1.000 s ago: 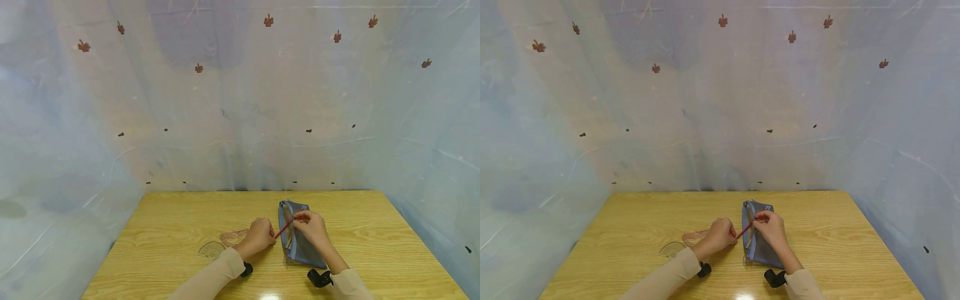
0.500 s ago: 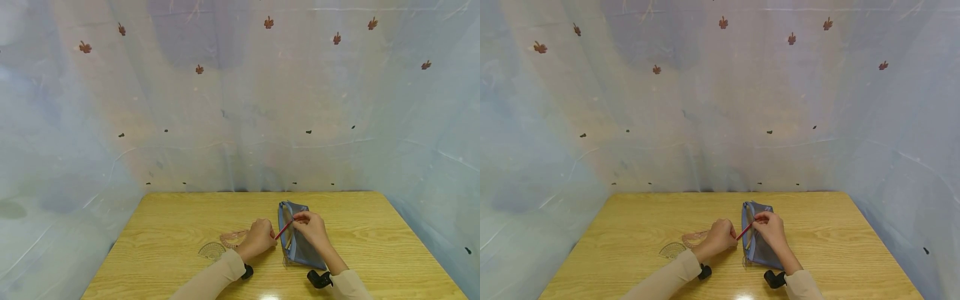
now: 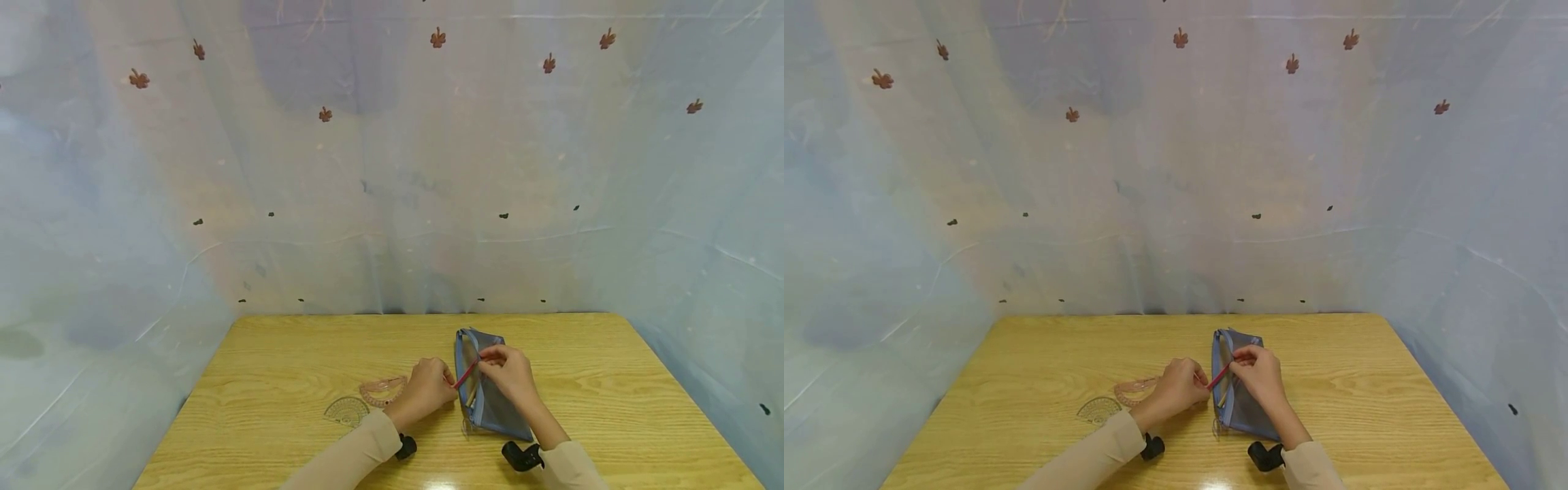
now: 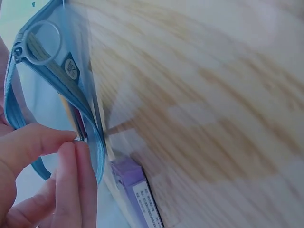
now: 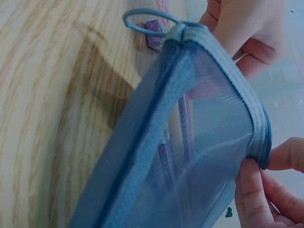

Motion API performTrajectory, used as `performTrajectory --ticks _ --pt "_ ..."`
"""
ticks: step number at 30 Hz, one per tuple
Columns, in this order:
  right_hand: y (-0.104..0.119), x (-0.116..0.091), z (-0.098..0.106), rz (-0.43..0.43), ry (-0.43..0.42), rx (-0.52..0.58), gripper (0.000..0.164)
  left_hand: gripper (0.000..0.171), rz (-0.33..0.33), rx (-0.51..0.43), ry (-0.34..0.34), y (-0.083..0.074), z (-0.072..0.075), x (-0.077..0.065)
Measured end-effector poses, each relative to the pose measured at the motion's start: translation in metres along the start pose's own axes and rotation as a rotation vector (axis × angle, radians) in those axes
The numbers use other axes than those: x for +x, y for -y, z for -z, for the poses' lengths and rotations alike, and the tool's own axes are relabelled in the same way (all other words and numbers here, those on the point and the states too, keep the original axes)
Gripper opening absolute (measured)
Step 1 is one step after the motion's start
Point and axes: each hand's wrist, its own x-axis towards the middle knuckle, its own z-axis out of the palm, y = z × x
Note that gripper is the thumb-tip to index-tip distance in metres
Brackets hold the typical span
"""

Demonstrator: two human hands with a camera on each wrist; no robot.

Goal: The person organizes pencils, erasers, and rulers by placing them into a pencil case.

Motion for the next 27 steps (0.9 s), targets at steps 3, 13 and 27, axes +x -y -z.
performTrajectory --ticks 3,13,27 --pt "0.000 0.000 0.000 -0.004 0.002 0.006 0.013 0.017 -0.014 -0.056 0.004 -0.002 0.000 0.000" --pt "0.000 0.001 0.002 -0.014 0.004 0.043 0.016 0.006 -0.020 -0.229 0.065 -0.011 0.002 0.000" --pt "-0.001 0.003 0.006 -0.007 0.000 0.037 0.016 0.005 0.001 -0.312 0.083 -0.015 -0.002 -0.005"
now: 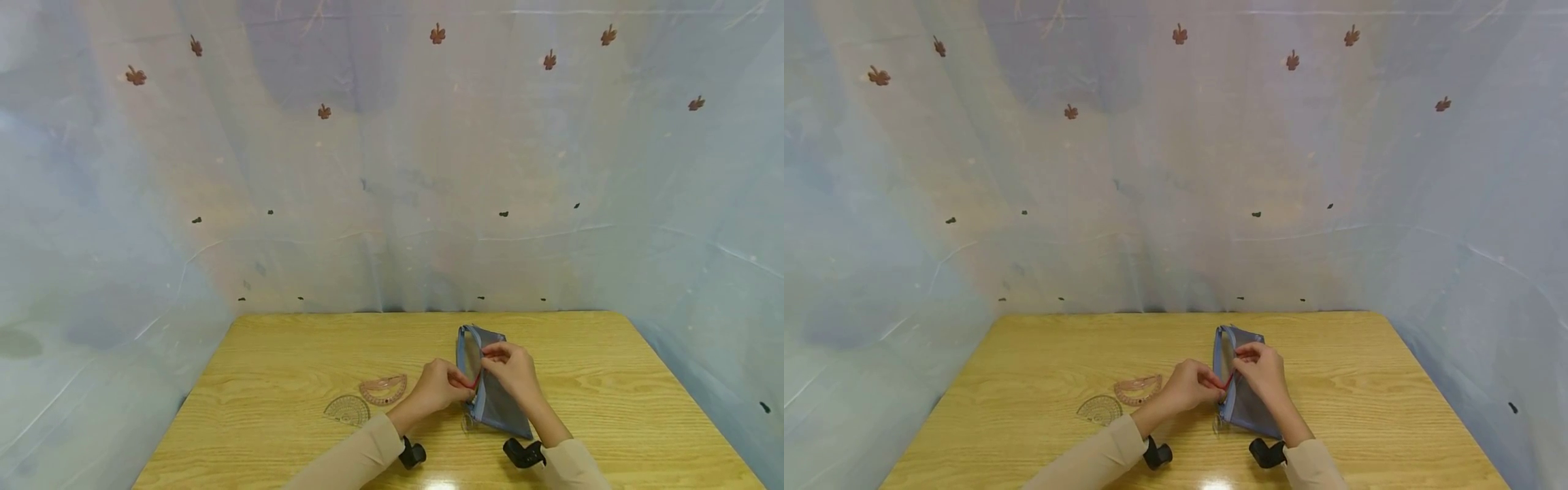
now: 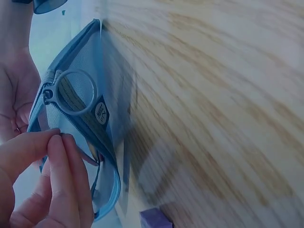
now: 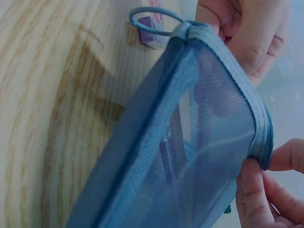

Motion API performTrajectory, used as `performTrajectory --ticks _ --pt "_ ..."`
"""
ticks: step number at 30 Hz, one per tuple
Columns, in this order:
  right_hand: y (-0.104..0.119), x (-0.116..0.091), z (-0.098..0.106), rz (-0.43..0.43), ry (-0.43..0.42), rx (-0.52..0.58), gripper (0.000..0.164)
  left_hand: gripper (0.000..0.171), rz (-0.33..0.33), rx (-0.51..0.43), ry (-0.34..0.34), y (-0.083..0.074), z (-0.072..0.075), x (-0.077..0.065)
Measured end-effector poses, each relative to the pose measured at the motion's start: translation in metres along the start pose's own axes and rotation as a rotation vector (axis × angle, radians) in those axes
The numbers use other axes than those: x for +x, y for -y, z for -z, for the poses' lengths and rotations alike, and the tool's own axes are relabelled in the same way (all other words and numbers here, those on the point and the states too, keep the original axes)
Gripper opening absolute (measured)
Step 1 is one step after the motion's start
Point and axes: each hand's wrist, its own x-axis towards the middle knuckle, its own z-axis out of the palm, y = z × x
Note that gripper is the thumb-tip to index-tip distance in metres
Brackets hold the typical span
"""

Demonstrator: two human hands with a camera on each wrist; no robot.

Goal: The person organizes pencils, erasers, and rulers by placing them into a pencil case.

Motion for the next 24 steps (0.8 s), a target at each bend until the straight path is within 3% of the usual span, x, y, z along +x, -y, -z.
performTrajectory --ticks 9,24 --pt "0.001 0.001 0.001 -0.025 0.005 0.031 0.016 0.004 0.005 -0.006 0.012 -0.001 0.000 -0.001" --pt "0.002 0.000 0.002 -0.044 0.005 0.021 0.015 0.004 0.016 0.035 -0.071 0.010 0.008 0.005"
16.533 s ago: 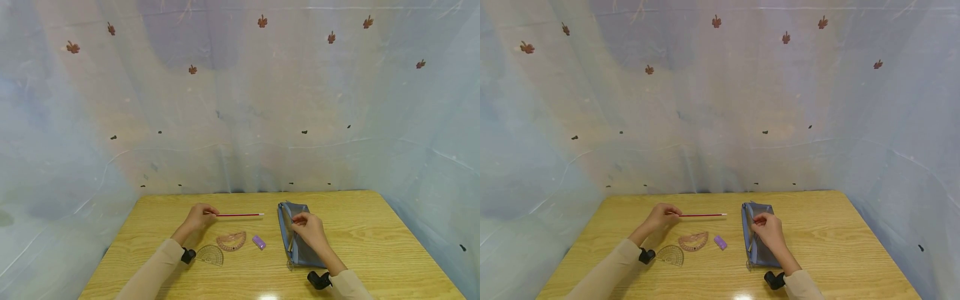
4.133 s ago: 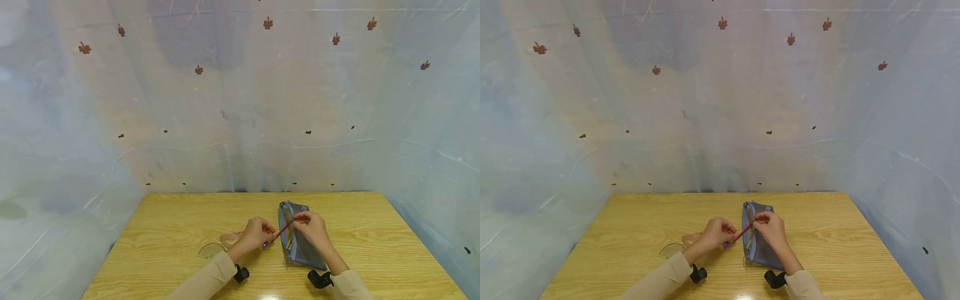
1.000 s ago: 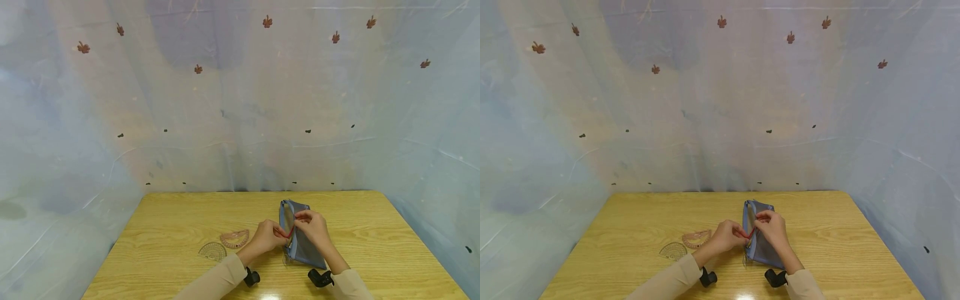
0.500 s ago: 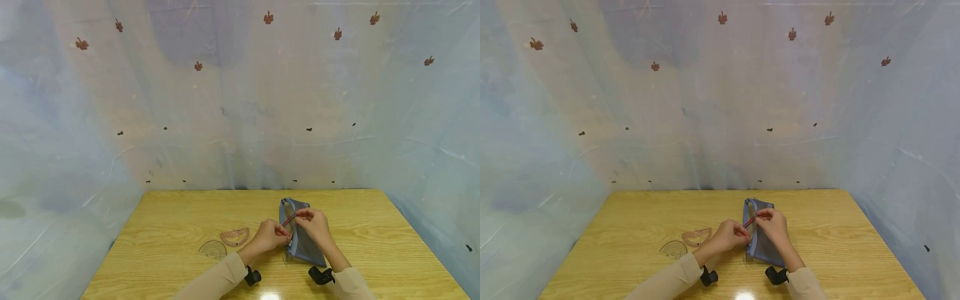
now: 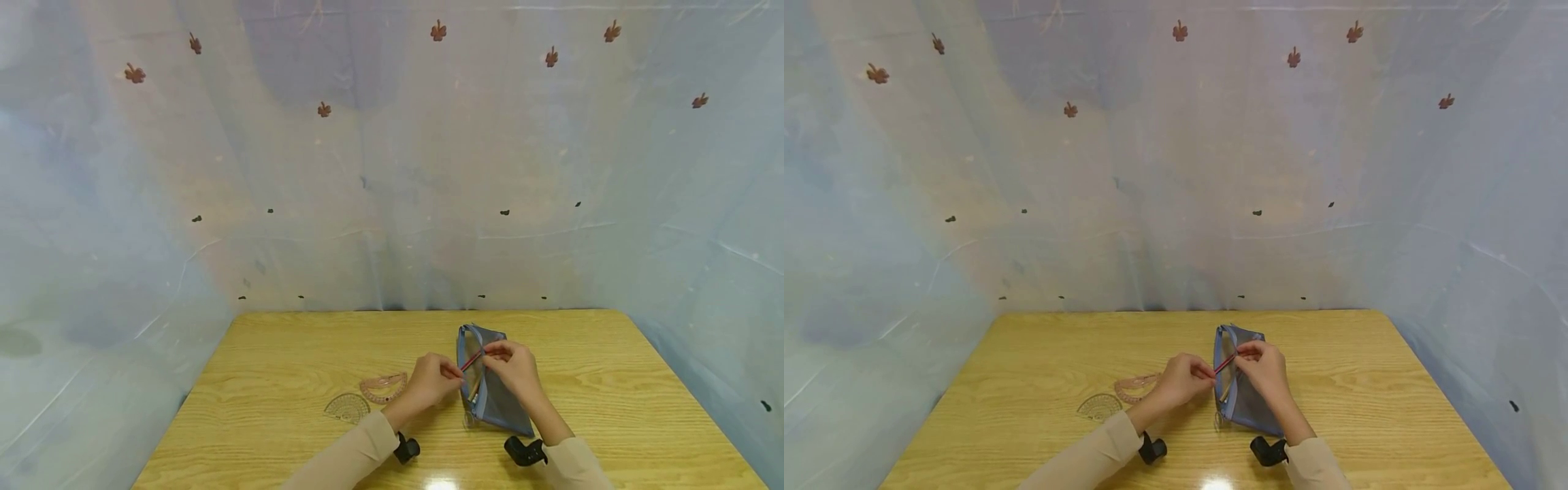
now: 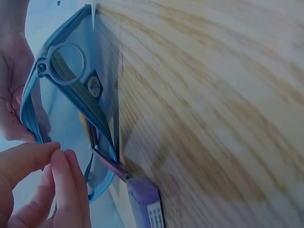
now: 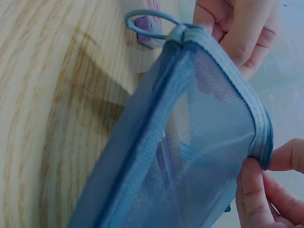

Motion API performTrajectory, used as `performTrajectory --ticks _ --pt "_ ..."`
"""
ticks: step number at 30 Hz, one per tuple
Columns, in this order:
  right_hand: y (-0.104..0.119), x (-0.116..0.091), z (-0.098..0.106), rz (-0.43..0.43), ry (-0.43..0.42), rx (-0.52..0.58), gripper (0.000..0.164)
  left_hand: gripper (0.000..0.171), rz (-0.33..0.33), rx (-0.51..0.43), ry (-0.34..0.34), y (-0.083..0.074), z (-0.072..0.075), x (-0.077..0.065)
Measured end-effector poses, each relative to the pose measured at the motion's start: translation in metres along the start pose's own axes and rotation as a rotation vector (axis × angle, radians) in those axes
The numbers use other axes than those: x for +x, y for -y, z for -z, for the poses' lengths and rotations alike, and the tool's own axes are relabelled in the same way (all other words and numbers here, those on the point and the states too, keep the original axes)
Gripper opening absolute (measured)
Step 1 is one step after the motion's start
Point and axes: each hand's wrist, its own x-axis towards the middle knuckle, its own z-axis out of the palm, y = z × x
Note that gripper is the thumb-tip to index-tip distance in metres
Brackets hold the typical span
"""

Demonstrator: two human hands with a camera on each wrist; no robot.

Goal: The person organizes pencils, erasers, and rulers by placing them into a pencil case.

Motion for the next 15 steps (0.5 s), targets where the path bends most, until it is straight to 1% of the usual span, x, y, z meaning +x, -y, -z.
performTrajectory --ticks 5,10,15 --pt "0.0005 0.0002 0.0004 -0.006 -0.004 0.000 0.016 0.008 0.001 -0.009 -0.022 0.0011 0.0019 0.0008" --pt "0.0007 -0.0002 0.0013 -0.014 -0.006 -0.002 0.016 0.010 0.003 -0.019 -0.014 0.0028 0.0024 -0.0001" --pt "0.0010 0.0005 0.0020 -0.017 -0.009 0.008 0.017 0.010 -0.008 0.006 -0.017 0.0031 0.0017 -0.0004"
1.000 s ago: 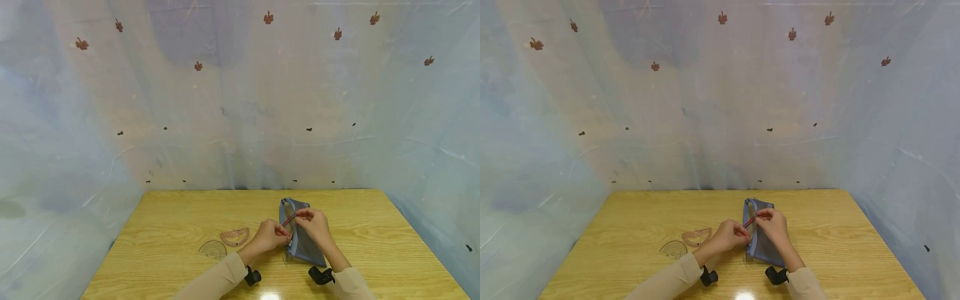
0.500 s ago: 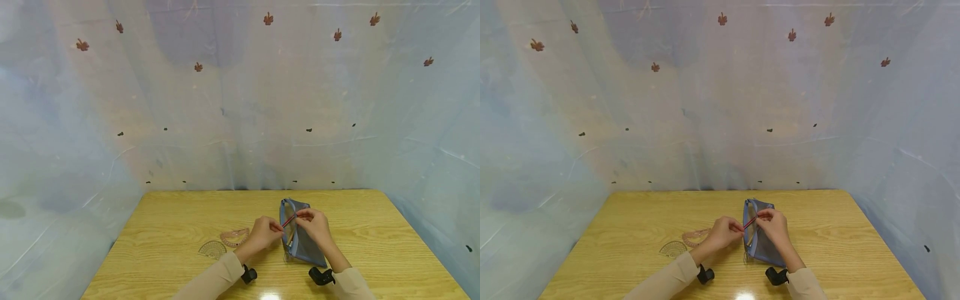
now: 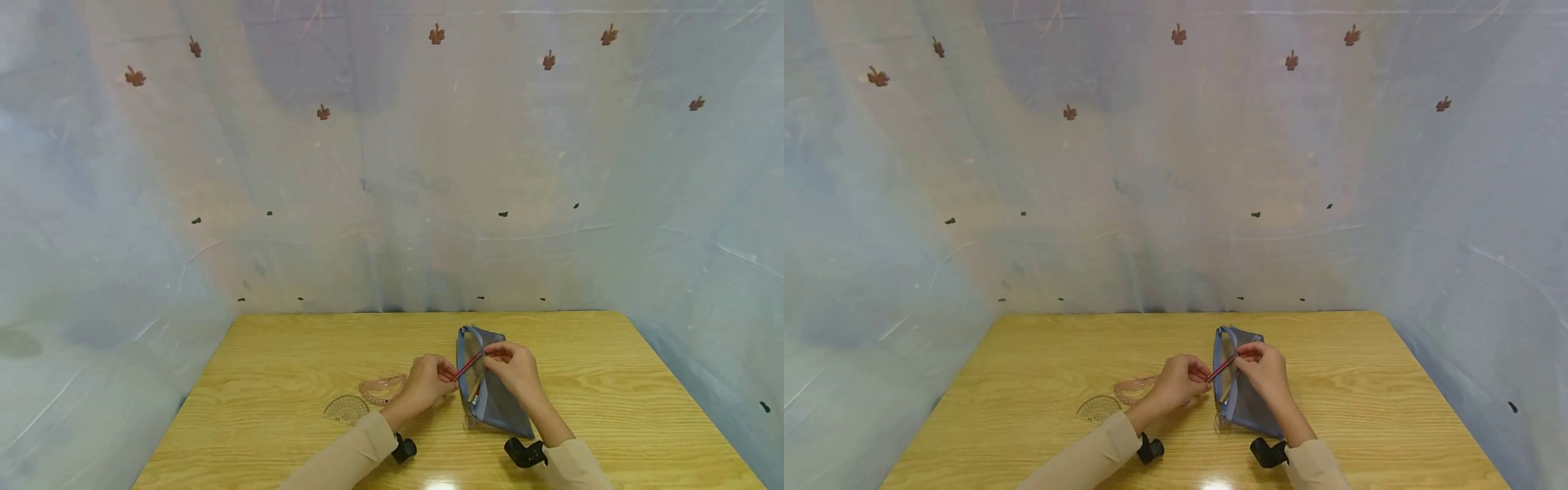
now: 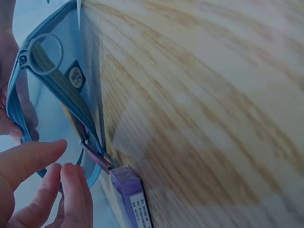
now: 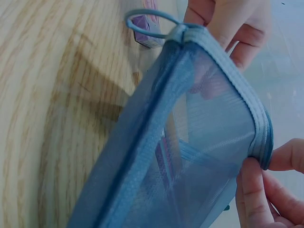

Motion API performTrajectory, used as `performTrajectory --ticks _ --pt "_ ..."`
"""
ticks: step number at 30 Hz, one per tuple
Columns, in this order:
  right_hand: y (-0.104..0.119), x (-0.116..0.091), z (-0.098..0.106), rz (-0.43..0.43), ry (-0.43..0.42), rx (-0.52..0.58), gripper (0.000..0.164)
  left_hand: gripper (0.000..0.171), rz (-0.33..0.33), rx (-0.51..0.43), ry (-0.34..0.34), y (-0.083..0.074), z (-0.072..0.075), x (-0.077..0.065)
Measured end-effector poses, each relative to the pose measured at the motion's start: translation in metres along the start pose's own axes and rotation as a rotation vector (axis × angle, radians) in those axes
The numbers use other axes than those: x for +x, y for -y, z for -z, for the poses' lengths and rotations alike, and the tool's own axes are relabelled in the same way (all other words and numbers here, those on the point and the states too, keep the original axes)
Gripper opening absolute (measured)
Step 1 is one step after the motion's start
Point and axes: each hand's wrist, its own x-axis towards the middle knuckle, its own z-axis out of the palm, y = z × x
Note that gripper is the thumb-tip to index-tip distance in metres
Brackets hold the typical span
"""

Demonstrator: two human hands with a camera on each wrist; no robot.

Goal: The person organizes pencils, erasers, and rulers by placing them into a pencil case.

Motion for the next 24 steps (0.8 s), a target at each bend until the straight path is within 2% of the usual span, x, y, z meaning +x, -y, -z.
performTrajectory --ticks 6,14,24 --pt "-0.0004 -0.0003 0.0006 -0.003 0.000 0.025 0.017 0.012 0.011 0.082 -0.002 0.0001 -0.0012 -0.0005" --pt "0.0013 -0.0021 0.0019 0.001 -0.001 0.045 0.018 0.014 -0.018 0.270 -0.022 0.0017 -0.0038 -0.0007" --pt "0.0019 -0.0016 0.0042 -0.010 0.002 0.066 0.020 0.016 -0.002 0.342 -0.016 0.0031 -0.0040 0.0013"
